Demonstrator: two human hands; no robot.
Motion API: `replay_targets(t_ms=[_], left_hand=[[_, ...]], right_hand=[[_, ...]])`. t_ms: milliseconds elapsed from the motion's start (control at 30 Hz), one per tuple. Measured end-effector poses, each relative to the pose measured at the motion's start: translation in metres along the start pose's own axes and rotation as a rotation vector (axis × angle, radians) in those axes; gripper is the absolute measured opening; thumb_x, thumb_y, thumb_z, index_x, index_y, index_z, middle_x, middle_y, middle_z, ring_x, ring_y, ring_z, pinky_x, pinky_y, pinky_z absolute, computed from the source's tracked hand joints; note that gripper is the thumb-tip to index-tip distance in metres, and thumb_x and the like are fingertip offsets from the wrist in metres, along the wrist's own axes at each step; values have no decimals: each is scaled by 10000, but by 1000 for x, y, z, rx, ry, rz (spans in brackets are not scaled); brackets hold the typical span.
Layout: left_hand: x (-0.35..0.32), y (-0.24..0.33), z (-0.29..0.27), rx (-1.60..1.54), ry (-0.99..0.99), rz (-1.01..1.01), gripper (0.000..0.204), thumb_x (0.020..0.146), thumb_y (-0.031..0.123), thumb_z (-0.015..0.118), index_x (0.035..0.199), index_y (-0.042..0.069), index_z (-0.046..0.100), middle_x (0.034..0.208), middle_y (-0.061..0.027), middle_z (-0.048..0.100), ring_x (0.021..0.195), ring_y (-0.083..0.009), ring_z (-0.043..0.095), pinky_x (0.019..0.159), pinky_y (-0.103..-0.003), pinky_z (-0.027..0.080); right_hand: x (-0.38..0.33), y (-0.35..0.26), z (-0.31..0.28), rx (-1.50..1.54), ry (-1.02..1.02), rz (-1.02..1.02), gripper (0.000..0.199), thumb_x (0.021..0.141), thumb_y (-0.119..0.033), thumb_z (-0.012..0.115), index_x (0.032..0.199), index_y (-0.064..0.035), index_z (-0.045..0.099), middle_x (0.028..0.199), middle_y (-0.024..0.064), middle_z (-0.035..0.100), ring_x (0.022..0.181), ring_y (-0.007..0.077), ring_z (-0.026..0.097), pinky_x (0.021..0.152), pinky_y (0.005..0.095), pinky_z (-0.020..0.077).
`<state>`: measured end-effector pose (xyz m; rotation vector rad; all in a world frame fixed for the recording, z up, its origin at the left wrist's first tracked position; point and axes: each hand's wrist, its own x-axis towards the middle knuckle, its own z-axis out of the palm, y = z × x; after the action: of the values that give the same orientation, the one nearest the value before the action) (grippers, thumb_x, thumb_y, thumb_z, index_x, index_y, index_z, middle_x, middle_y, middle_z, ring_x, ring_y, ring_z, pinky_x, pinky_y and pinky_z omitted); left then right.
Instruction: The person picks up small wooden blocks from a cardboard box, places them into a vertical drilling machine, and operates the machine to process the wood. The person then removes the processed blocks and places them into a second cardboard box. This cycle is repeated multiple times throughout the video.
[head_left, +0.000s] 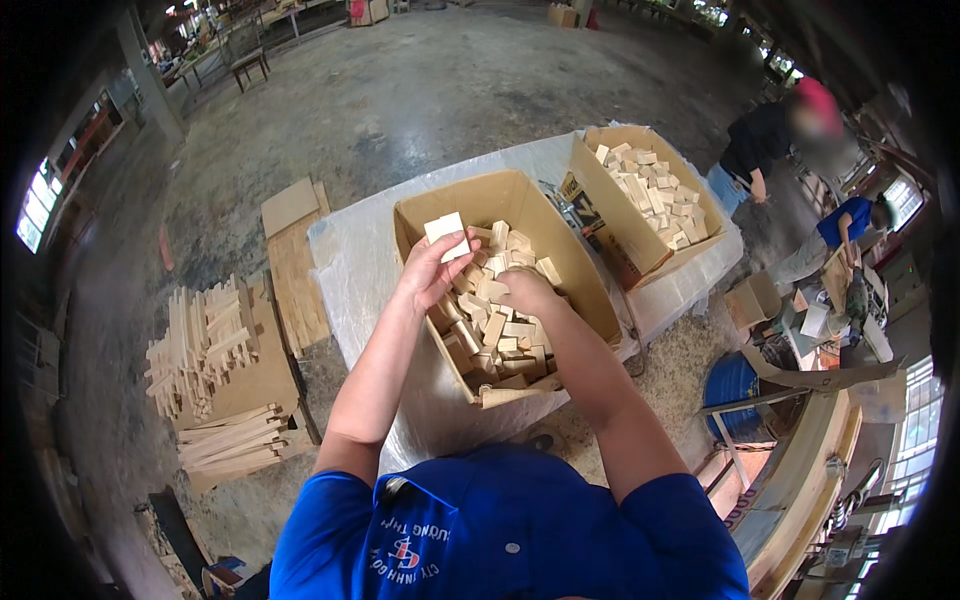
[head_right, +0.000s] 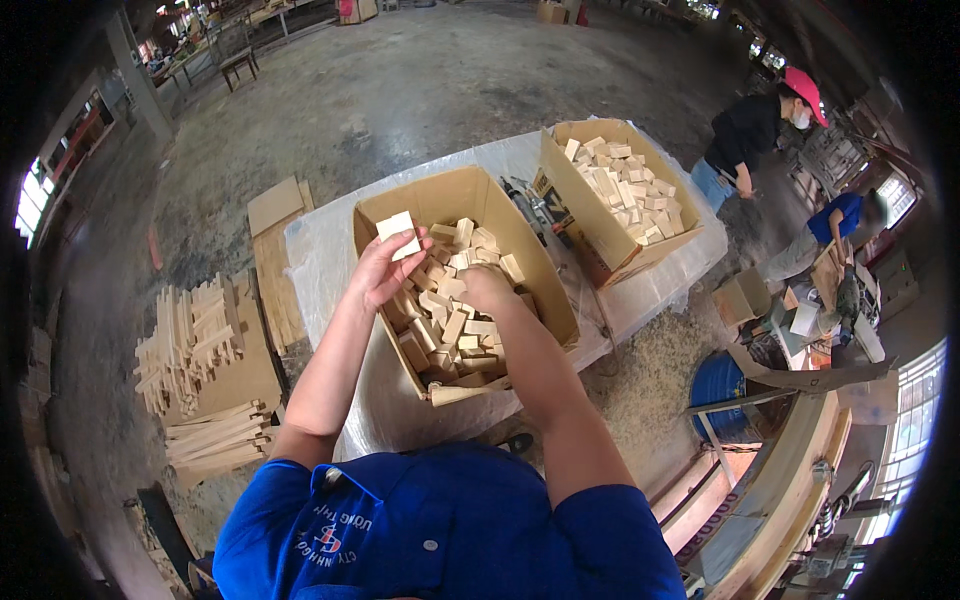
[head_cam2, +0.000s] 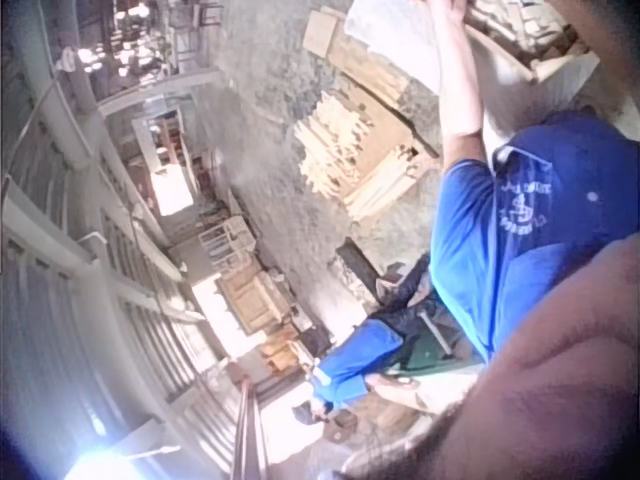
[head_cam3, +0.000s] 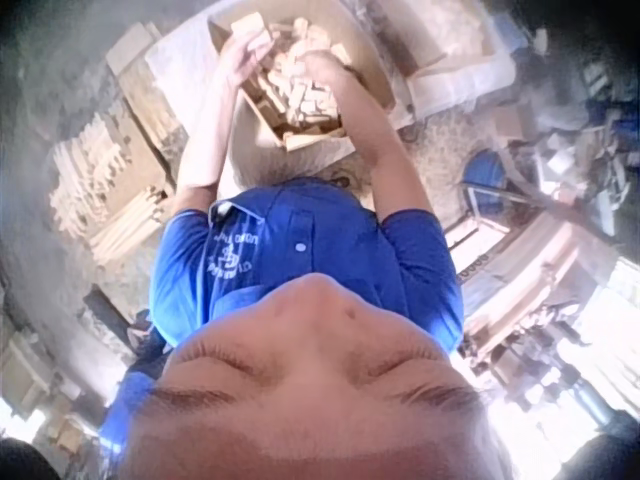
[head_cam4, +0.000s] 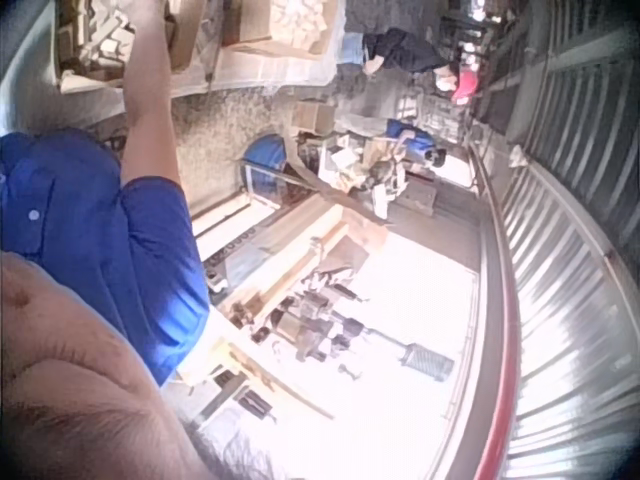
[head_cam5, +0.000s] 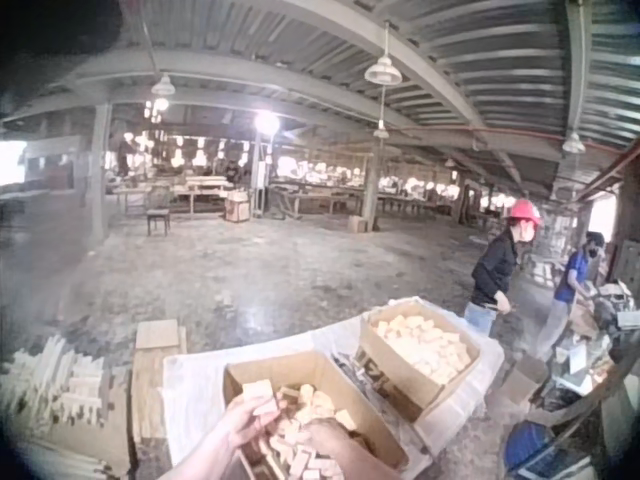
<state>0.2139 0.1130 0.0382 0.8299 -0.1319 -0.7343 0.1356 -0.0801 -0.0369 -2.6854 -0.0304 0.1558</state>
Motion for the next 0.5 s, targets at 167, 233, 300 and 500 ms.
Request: replay_targets(t_ms=[167, 233, 300, 500], left_hand=[[6, 3, 4, 50, 20, 11, 252, 856, 88, 621, 1091, 19, 563, 1039, -98, 644, 945, -203, 646, 776, -270, 562], [6, 4, 7, 95, 22, -18, 248, 844, 79, 631, 1080, 19, 581, 1018, -92, 652, 924, -186, 651, 770, -263, 560], [6, 4, 9, 166, 38, -54, 244, 837, 86, 644, 1067, 22, 596, 1012, -83, 655, 915, -173, 650, 785, -265, 554], [7, 0, 12, 232, 32, -77, 266, 835, 97, 657, 1081, 15, 598, 1007, -78, 655, 928, -161, 642, 830, -272, 540]], right_hand=[[5, 1, -28, 724, 30, 111, 320, 763, -194, 728, 947, 0, 553, 791, 67, 627, 654, 128, 584, 579, 294, 466], [4, -4, -37, 968, 150, 166, 346, 758, -132, 750, 945, -22, 480, 757, 47, 597, 559, 89, 538, 478, 246, 418], [4, -9, -45, 1065, 277, 33, 339, 752, -100, 753, 923, -34, 468, 749, 45, 589, 549, 93, 534, 465, 237, 414], [4, -25, -52, 1290, 288, 20, 309, 788, -49, 705, 1006, 17, 498, 880, 114, 624, 710, 184, 655, 588, 276, 542]])
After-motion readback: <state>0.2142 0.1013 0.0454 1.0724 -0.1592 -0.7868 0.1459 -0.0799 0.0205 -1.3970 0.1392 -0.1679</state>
